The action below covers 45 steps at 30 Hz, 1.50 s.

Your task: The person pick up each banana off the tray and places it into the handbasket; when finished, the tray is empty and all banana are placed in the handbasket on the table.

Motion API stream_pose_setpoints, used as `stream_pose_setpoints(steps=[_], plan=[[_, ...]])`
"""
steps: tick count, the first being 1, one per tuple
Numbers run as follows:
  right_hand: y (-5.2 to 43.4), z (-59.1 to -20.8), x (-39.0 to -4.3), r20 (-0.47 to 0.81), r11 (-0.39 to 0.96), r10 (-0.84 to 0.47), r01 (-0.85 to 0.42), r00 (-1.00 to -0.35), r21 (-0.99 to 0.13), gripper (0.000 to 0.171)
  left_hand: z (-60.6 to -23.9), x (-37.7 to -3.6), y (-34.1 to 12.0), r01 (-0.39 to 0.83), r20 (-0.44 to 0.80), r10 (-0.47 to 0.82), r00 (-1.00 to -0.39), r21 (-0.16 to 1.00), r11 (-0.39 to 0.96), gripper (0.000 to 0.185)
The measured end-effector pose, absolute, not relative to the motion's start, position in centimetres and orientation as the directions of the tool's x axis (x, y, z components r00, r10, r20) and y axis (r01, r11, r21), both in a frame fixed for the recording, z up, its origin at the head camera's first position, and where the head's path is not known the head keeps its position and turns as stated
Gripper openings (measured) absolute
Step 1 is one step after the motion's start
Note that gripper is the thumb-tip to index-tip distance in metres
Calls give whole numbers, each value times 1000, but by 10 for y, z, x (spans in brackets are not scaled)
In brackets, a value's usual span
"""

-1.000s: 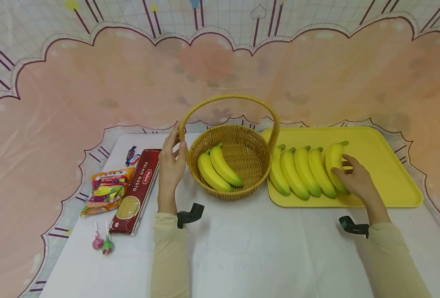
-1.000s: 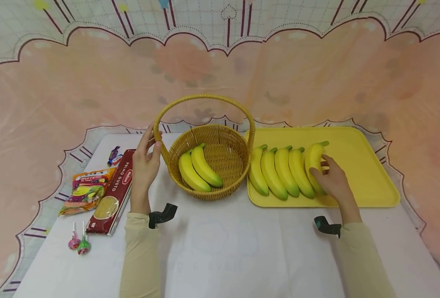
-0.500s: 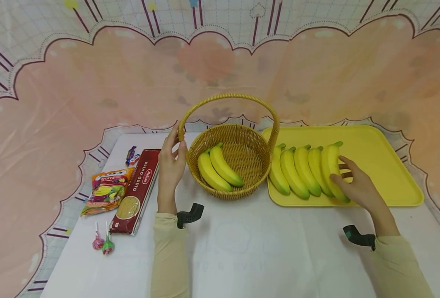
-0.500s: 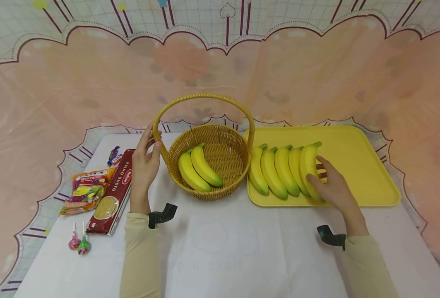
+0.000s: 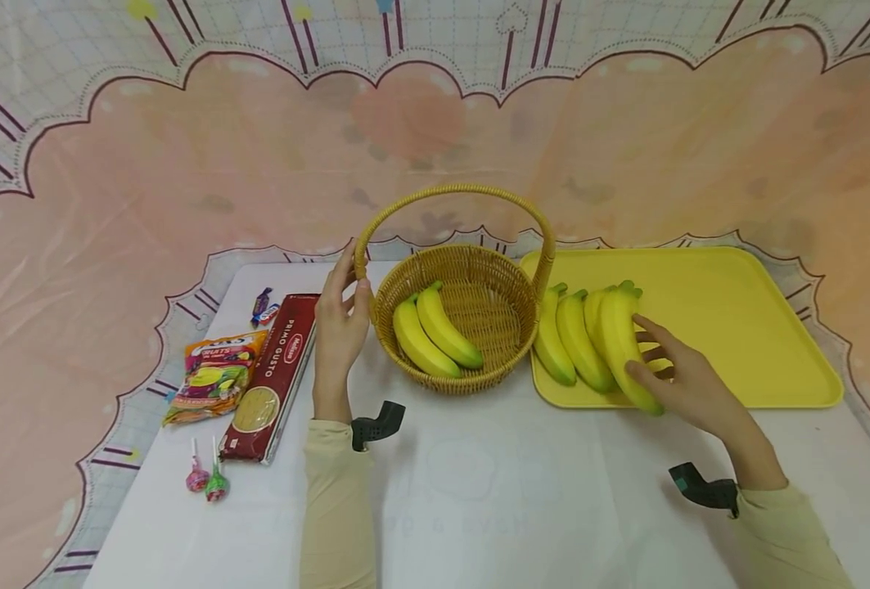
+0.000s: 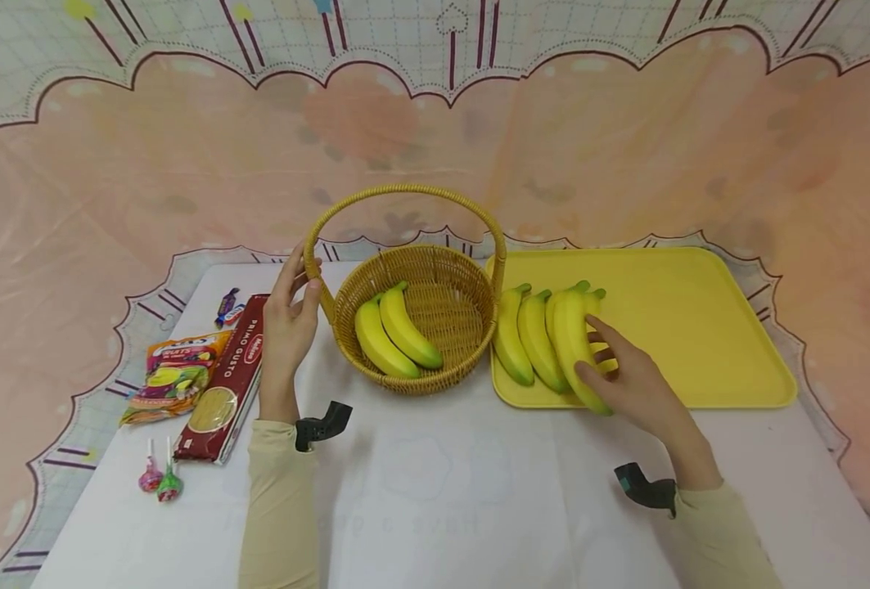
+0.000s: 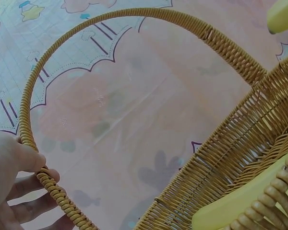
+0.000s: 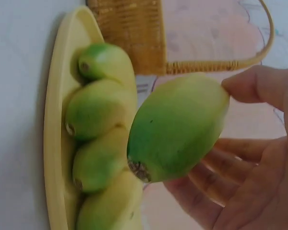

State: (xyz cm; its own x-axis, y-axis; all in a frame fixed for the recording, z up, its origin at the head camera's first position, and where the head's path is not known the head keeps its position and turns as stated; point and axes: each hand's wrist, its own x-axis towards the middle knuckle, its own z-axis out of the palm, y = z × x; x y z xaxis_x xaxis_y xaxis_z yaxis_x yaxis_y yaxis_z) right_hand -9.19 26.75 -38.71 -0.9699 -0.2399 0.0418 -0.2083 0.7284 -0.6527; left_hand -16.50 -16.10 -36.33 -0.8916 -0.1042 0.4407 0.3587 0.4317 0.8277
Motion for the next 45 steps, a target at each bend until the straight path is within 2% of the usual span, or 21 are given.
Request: stream_pose_setpoints(steps=[6,14,22,29,35,45], plan=[[250,-389,-89,35,687,-326,-262,-945,-678,67,-362,-165,-162,373,456,-99,-885,819,436,51],[229,-383,-84,70,679,-435,-378,-898,-629,65,-364,-165,-161,379,460,-98,-882,818,433,52],[201,-368,-106,118,683,-473,-448,-873,-577,63,-365,-167,-161,377,457,-96,-884,819,432,52],[172,-348,-138,43,716,-509,-451,-860,-533,68,-365,-165,-162,368,446,-91,-890,823,433,53],[146,-331,-169,-23,711,-570,-478,-822,-516,69,-363,-164,-162,359,434,-79,-898,823,441,52],[115,-327,-205,-148,745,-595,-474,-790,-469,66,-362,-165,-162,360,432,-74,-899,823,439,52]])
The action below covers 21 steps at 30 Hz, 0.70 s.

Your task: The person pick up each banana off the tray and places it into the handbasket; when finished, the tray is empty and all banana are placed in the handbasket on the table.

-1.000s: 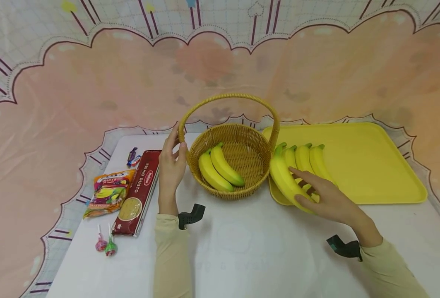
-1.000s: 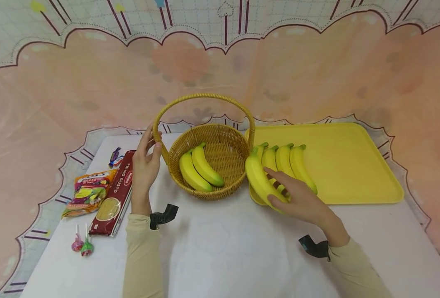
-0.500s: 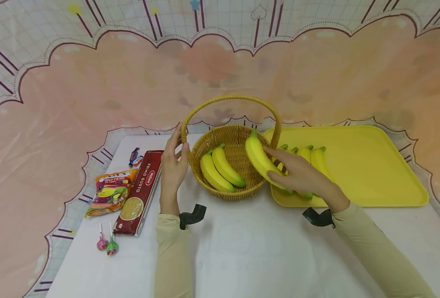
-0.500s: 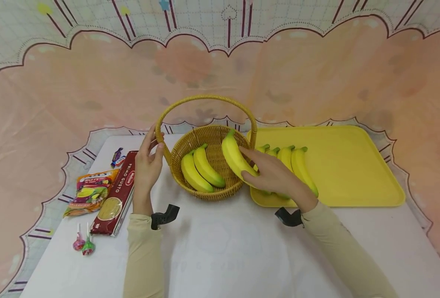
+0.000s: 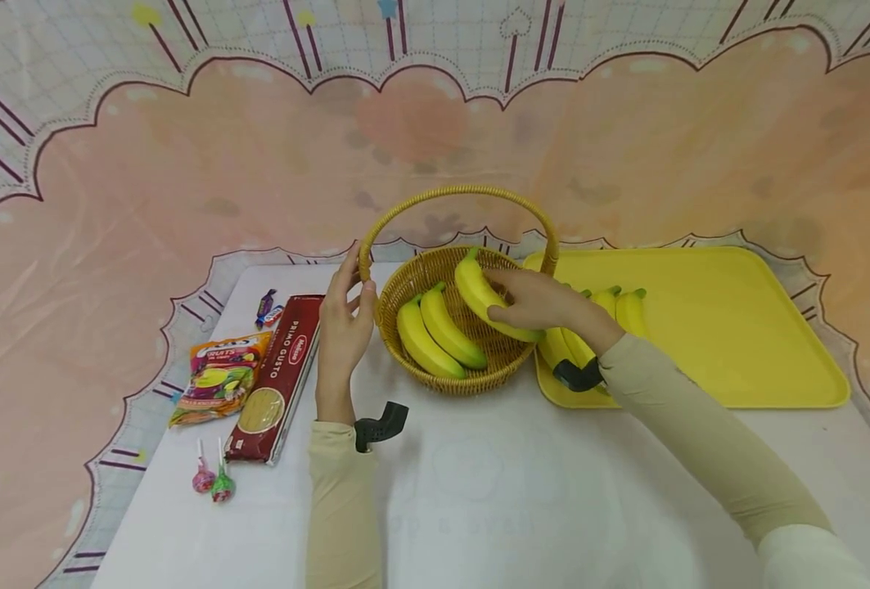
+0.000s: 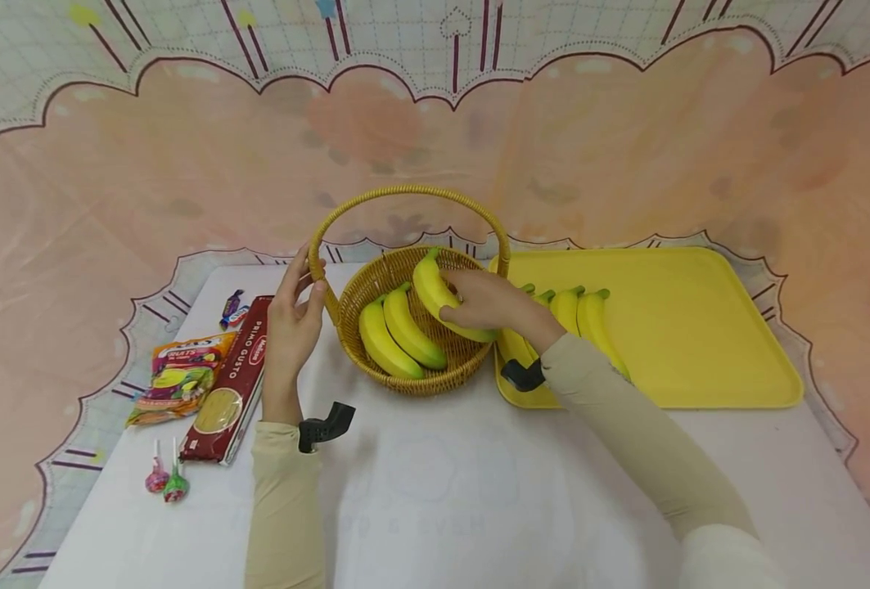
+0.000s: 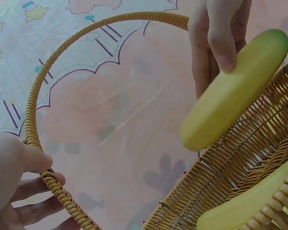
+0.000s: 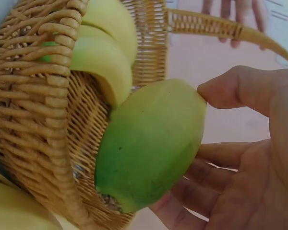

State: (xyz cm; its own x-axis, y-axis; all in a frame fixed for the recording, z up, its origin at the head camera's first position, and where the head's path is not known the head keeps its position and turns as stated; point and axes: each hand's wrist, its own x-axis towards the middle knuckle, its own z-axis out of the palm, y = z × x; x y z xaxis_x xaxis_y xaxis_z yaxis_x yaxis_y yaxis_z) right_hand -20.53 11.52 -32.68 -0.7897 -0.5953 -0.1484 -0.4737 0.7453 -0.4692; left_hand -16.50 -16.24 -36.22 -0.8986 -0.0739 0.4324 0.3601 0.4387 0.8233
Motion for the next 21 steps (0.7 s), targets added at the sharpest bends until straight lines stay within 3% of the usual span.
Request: stream_pose_setpoints(steps=[9,21], plan=[[97,-341,-227,-299,799,-567,-424,-768,-426,68,-362,-163,-163,350,423,-78,-903,828,438,52],[80,-352,-248,-457,824,-562,-422,-689,-377,69,-364,-162,-165,359,422,-52,-905,823,441,53]])
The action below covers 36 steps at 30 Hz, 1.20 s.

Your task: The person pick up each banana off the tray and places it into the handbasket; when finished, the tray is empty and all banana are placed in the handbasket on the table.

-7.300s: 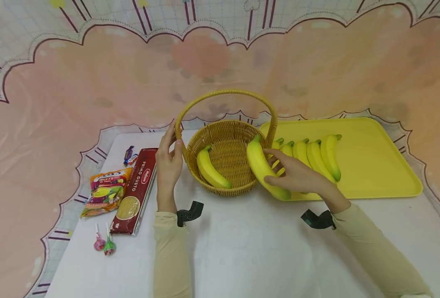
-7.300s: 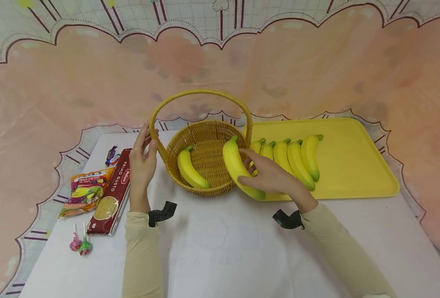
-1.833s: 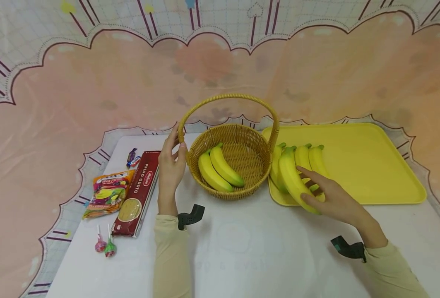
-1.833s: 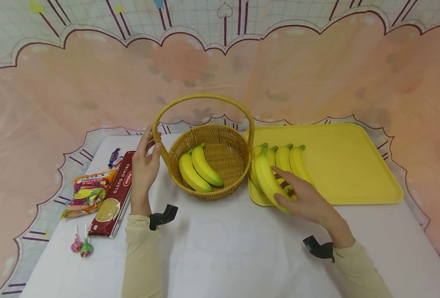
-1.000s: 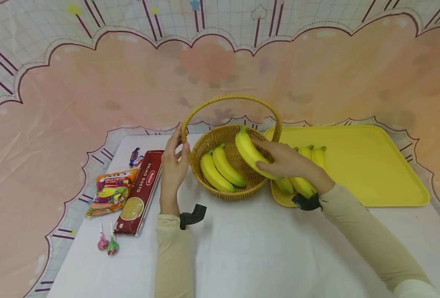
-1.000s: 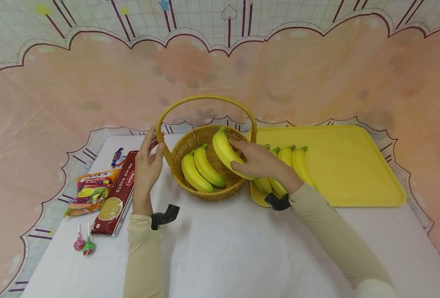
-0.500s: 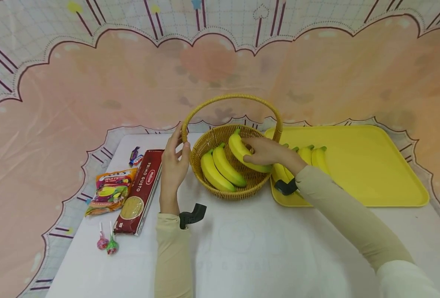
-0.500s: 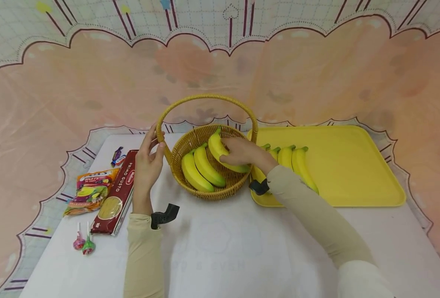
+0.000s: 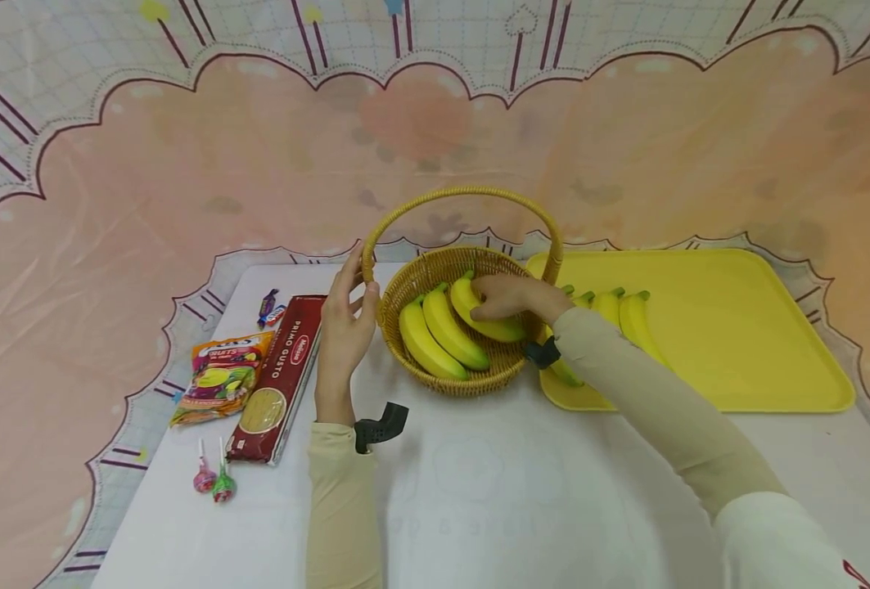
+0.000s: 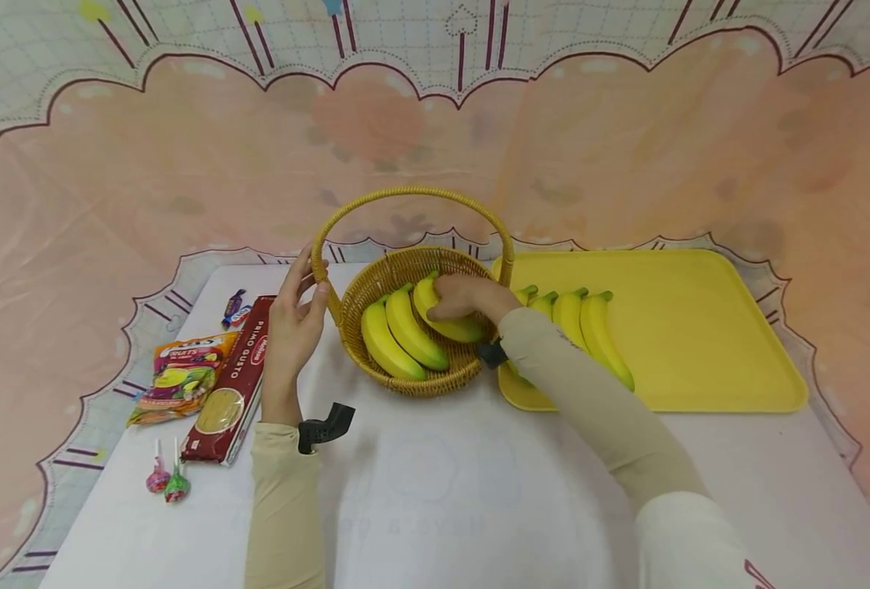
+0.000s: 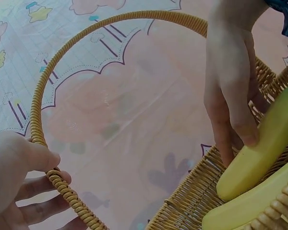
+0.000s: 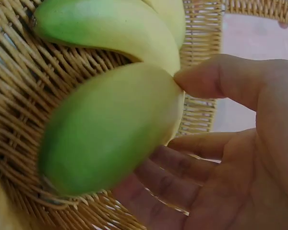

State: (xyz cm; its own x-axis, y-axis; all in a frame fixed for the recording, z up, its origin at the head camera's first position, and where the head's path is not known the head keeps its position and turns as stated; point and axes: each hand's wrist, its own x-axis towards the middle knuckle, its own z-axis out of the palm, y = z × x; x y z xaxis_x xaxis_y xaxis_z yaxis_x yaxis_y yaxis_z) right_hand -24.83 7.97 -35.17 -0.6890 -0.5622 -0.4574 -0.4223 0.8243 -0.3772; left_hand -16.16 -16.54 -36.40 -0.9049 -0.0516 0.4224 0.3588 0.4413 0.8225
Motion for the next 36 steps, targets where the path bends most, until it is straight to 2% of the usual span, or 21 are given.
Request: stream_pose_setpoints(steps=[7,14,19,26,30,36], plan=[[71,-361,-250,-514,826,-562,-411,-648,-385,71,-366,-161,-165,372,436,-37,-899,806,461,54],[73,-360,-247,-508,844,-532,-375,-678,-384,77,-363,-162,-164,380,447,-33,-894,794,474,54],[77,-354,-237,-406,814,-562,-393,-721,-428,71,-363,-160,-164,376,439,-36,-898,807,456,54],[97,-347,-216,-166,708,-632,-478,-757,-520,51,-363,-159,-163,385,452,-47,-891,806,449,53],[114,-344,-205,-52,653,-621,-480,-782,-586,46,-361,-161,-163,389,454,-45,-890,807,443,54],[142,-349,-183,36,607,-557,-436,-830,-665,41,-362,-162,-163,376,440,-45,-897,814,443,54]])
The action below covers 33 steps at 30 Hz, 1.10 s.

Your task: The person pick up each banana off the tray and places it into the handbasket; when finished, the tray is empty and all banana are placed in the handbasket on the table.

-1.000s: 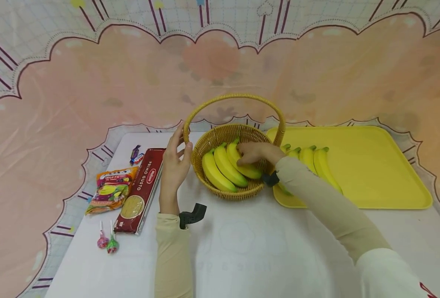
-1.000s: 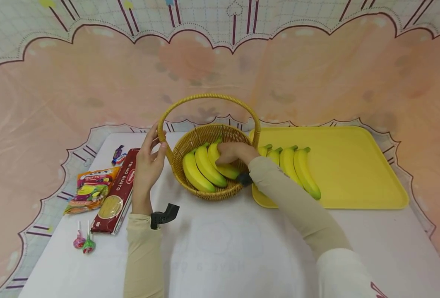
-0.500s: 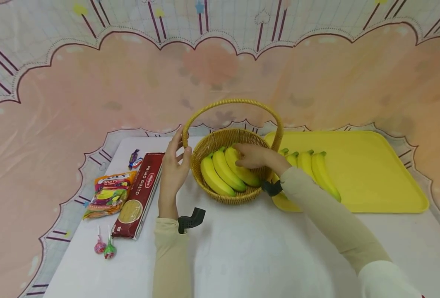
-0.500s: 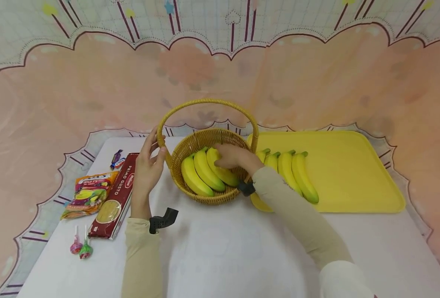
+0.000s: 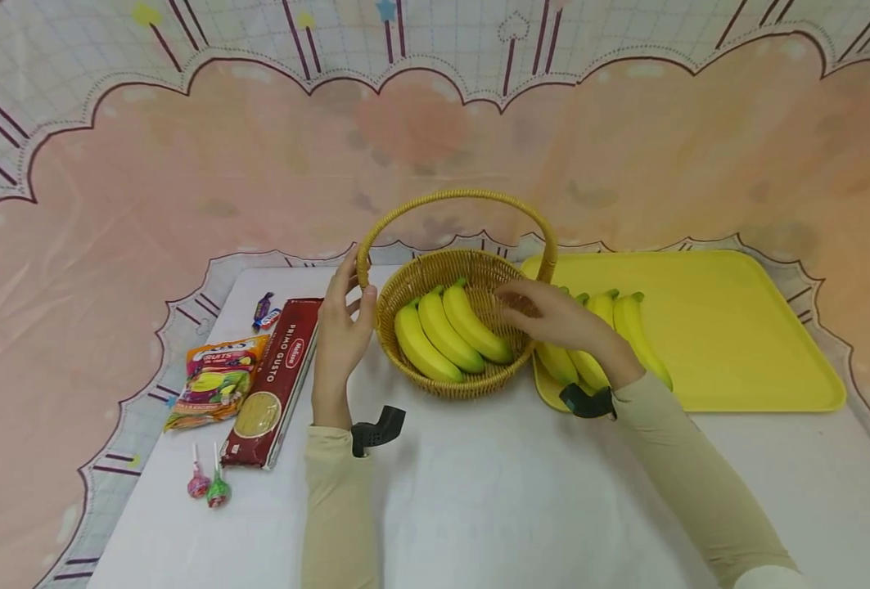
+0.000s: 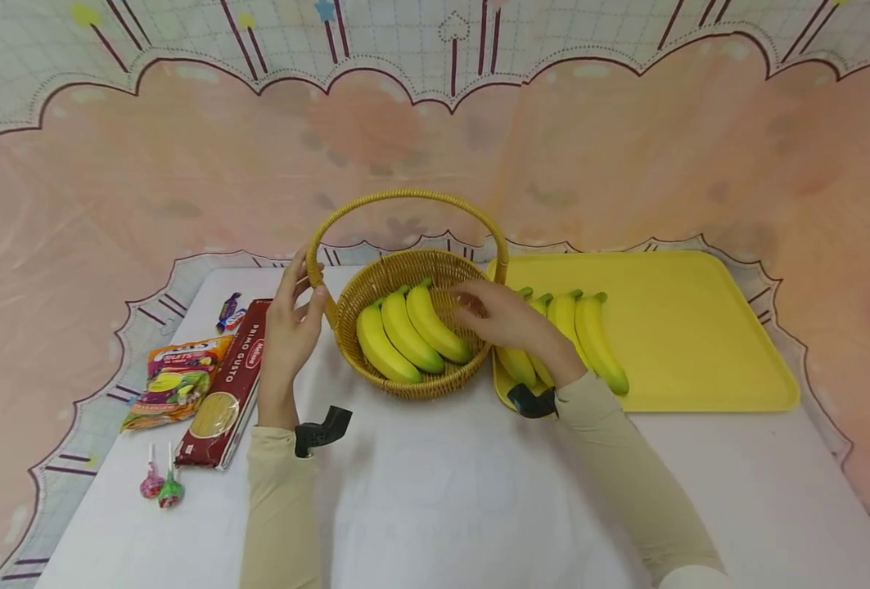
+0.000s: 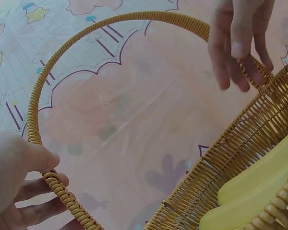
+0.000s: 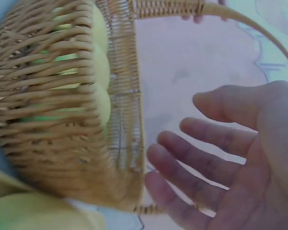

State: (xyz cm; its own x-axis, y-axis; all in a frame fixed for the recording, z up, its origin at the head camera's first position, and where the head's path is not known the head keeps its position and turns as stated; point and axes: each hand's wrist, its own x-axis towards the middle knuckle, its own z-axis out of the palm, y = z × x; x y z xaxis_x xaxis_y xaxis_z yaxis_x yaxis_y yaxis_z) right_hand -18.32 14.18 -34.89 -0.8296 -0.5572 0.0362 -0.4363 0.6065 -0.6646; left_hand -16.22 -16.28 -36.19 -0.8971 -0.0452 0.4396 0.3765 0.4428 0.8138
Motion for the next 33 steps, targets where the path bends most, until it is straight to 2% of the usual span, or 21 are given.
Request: stream_pose_setpoints(steps=[8,15,21,24,29,33], plan=[[182,-370,-156,138,565,-452,-402,-881,-720,36,-355,-158,-159,342,406,-56,-912,829,444,55],[221,-391,-143,188,617,-300,-341,-935,-710,32,-331,-140,-150,330,395,-56,-917,830,450,54],[251,-406,-133,227,662,-184,-292,-956,-691,36,-346,-152,-157,348,412,-55,-909,827,442,55],[263,-411,-131,175,681,-148,-229,-973,-696,46,-357,-161,-162,354,419,-58,-906,826,439,56],[277,-418,-128,-69,728,-137,-53,-988,-684,72,-362,-163,-164,360,427,-52,-903,817,451,56],[283,-424,-125,-207,755,-117,48,-971,-655,82,-361,-162,-163,364,432,-47,-901,809,462,56]])
